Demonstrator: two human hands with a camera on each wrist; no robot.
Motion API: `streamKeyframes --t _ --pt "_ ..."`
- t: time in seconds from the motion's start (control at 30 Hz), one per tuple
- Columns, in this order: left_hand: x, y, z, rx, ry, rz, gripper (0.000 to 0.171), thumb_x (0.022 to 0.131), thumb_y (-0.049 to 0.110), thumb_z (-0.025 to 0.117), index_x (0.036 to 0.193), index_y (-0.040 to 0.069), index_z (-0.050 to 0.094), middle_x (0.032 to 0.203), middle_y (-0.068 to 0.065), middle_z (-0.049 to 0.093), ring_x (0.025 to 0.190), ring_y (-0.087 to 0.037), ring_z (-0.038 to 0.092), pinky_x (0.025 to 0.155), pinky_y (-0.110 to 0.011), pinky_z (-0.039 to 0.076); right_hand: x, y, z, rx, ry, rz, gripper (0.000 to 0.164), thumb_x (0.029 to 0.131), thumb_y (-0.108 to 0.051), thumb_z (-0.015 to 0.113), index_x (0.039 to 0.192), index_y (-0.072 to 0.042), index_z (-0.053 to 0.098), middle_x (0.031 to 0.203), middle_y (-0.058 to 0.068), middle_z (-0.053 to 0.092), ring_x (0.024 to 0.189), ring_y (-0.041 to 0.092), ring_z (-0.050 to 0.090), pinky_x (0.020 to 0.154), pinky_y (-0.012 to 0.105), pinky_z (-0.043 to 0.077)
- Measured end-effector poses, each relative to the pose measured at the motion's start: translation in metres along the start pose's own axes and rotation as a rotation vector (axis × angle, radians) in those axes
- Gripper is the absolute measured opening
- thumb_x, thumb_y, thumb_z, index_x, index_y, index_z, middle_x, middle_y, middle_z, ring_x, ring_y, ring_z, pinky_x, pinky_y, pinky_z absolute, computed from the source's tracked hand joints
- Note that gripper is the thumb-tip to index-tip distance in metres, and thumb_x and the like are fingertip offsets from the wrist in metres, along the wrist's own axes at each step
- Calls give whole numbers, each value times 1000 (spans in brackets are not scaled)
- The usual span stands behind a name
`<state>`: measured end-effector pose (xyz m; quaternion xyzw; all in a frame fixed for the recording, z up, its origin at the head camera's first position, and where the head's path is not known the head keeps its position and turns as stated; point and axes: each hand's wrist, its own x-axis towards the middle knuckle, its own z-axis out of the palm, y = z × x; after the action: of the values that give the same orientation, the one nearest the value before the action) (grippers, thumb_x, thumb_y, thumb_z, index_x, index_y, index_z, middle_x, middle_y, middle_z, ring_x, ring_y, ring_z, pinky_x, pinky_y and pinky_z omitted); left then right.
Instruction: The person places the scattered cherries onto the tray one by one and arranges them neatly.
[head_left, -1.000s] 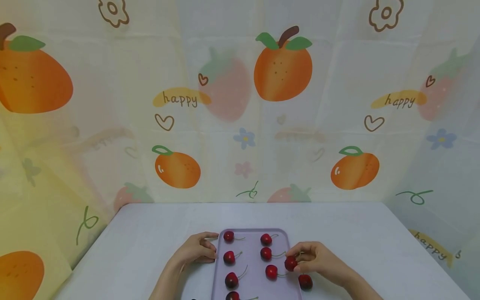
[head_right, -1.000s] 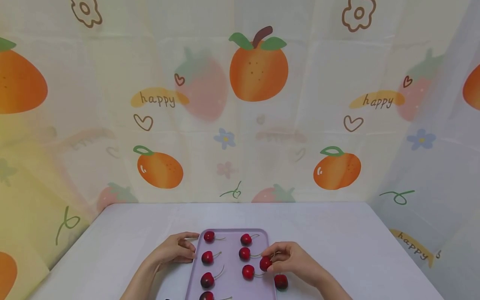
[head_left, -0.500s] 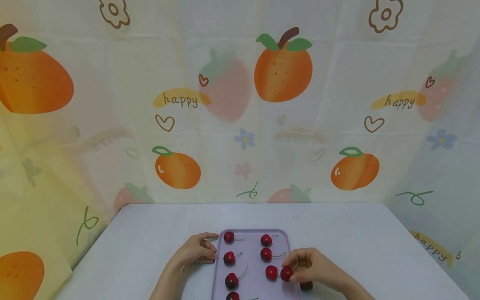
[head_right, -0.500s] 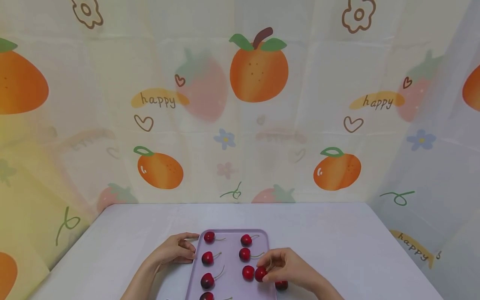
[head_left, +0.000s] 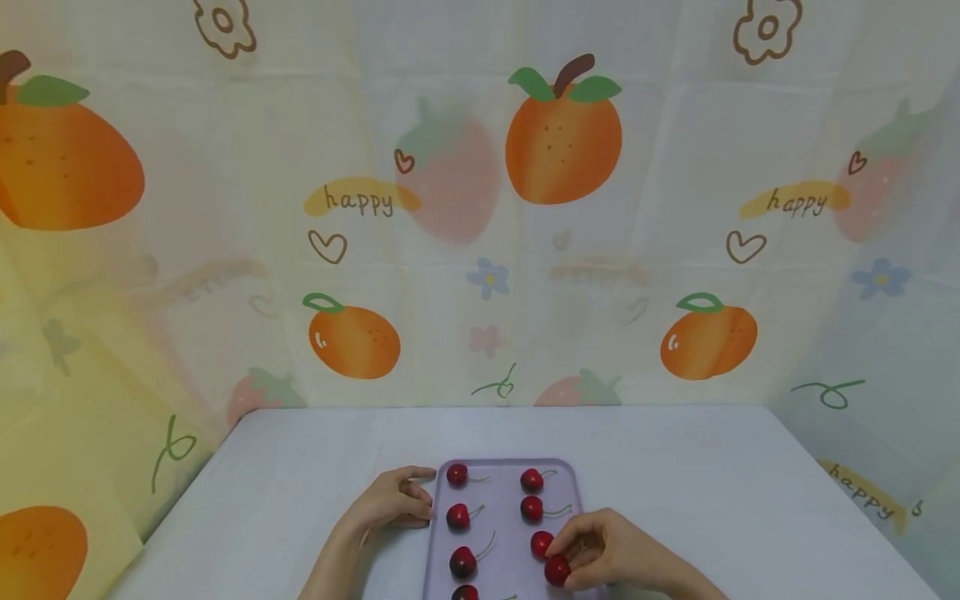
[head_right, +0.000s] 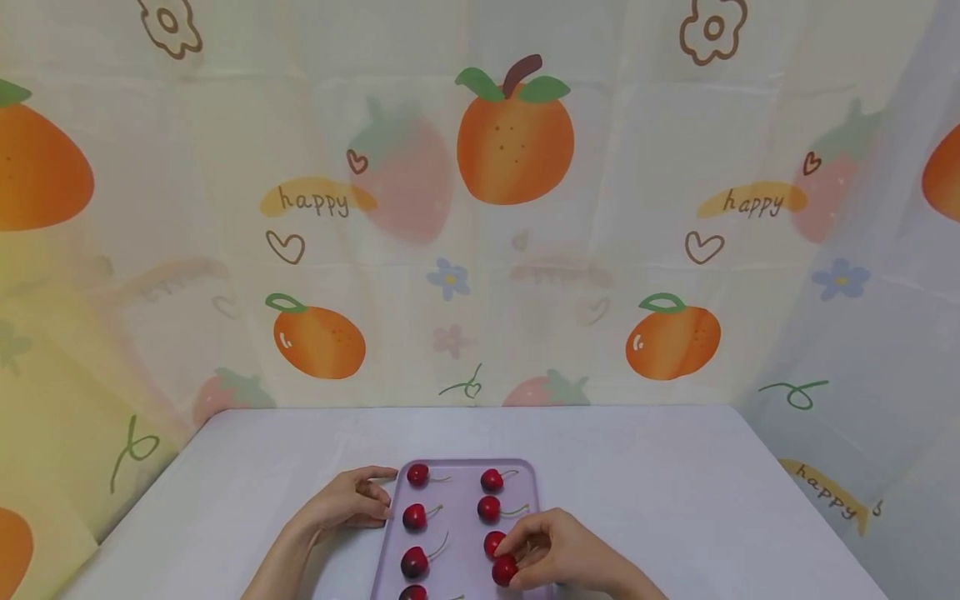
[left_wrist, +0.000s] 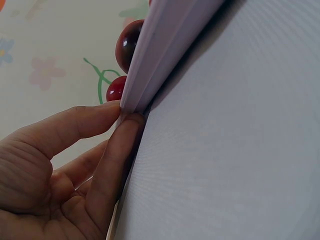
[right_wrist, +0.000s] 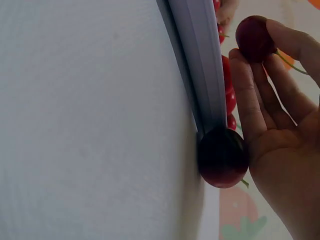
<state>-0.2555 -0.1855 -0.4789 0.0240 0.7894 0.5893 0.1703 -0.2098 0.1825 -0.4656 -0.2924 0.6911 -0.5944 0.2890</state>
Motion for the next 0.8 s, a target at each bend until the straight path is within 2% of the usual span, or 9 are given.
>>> streamKeyframes --t 0.1,0.2,0.37,0.53,0.8 --pt "1 -1 0 -2 1 1 72 76 0 77 140 -9 46 83 -4 64 70 -12 65 69 -31 64 0 -2 4 -27 42 39 29 85 -11 74 112 0 69 105 15 72 83 10 70 78 19 60" --pt "1 -2 0 -5 0 2 72 76 -1 77 140 -9 46 83 -4 64 70 -12 65 69 -31 64 -1 -3 9 -78 66 61 27 83 -14 76 108 -5 71 102 9 73 83 12 71 77 21 61" --pt "2 -3 0 -10 -2 4 72 76 -1 77 140 -9 45 83 -4 64 70 -12 65 69 -31 64 -1 -3 13 -151 52 11 23 83 -12 76 105 -6 71 96 2 74 80 9 71 74 19 61" --pt "2 -3 0 -12 -3 1 72 76 -1 77 140 -9 45 84 -4 64 70 -12 65 70 -31 64 -2 -1 13 -178 51 9 22 82 -10 75 103 -8 72 92 0 73 76 7 69 71 18 59" --pt "3 -3 0 6 -1 6 72 77 0 77 140 -9 45 84 -4 65 70 -12 65 70 -31 64 1 -2 16 -217 85 75 19 81 -8 75 99 -12 74 91 -1 74 74 10 68 70 18 59"
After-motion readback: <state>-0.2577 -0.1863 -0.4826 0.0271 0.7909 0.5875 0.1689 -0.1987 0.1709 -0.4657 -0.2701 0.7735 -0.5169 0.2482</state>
